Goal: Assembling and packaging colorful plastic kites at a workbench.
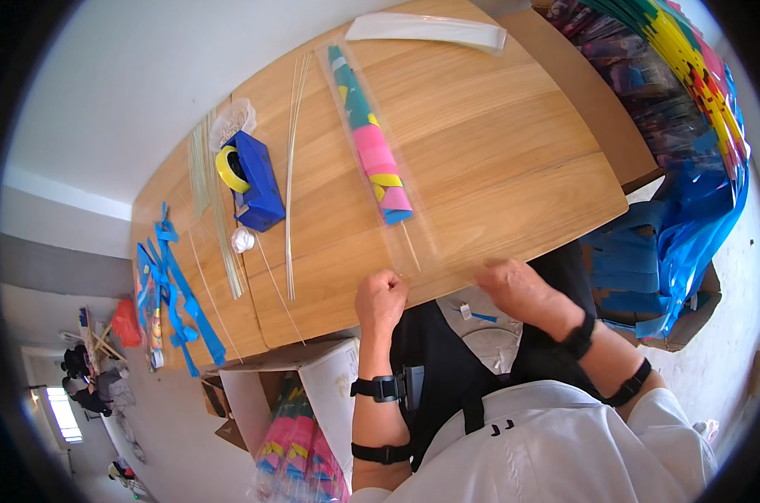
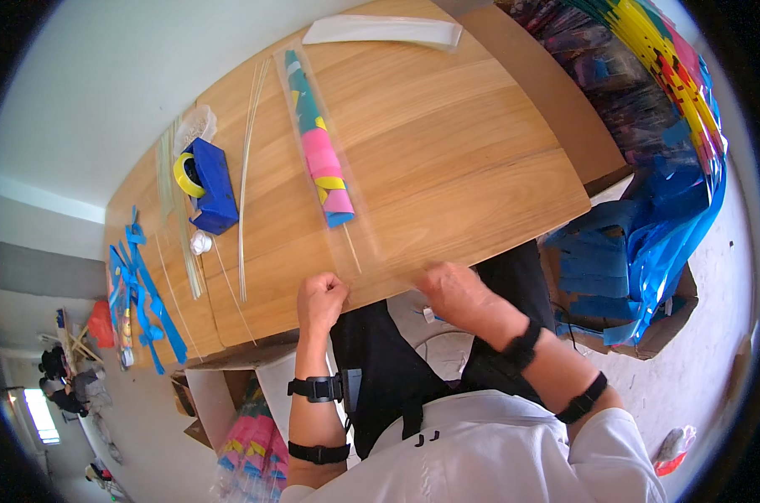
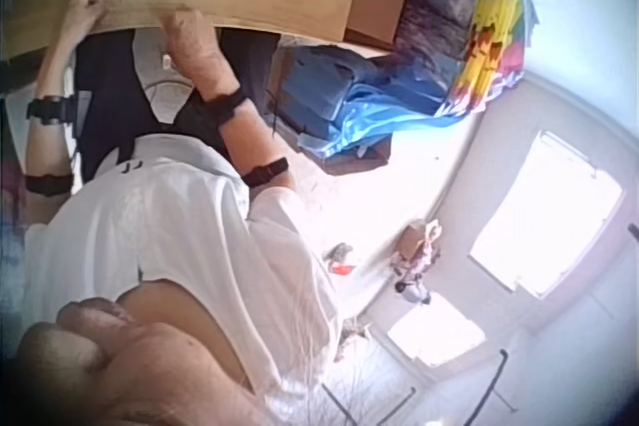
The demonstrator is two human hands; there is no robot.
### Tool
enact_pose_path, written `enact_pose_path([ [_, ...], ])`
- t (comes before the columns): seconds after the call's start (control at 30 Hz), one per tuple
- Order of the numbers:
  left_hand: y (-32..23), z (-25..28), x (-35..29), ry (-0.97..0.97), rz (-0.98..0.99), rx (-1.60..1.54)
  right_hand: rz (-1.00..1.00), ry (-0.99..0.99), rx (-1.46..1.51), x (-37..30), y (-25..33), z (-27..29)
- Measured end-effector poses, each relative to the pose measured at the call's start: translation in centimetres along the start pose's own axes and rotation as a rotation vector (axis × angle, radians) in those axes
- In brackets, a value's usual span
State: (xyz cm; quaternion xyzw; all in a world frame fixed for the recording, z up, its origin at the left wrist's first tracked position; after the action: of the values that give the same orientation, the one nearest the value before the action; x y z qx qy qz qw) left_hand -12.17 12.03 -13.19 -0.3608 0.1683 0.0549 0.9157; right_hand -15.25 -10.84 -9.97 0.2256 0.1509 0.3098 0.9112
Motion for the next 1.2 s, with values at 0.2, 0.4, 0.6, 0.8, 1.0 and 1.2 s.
enact_pose_path([
  [0.2,0.0,0.5,-0.4,-0.001,-0.095,-0.045,-0.174,0.368,-0.254,-3.9,-0.6,2.3],
  [0.4,-3.6,2.3,-3.3,-0.359,-0.532,0.362,-0.031,-0.061,-0.238,1.3,1.6,4.2],
  [0.6,-4.7,0.6,-2.9,-0.117,-0.629,0.535,0.315,-0.164,-0.356,5.1,2.4,2.2],
  [0.8,-3.5,0.9,-2.7,-0.043,-0.634,0.374,0.252,-0.141,-0.241,4.5,-0.1,1.5],
  [1.0,-3.6,1.2,-2.9,-0.057,-0.672,0.317,0.227,-0.14,-0.048,4.3,-1.0,2.3],
  [1.2,-1.7,0.6,-2.0,-0.239,-0.659,0.247,0.181,-0.223,0.034,4.2,-1.2,2.0],
])
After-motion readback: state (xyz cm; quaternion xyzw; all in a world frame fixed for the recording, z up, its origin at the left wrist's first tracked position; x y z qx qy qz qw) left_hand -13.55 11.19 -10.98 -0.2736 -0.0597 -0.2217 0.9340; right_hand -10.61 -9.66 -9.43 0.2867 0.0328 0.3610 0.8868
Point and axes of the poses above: each hand's wrist, its own x-axis towards the middle knuckle, its own z-axis out of the back of the hand, y = z × x, the point moved 6 cm from there along x, towards the middle knuckle, and after that the axes turned 11 degrees about y, right-handed, at the moved point
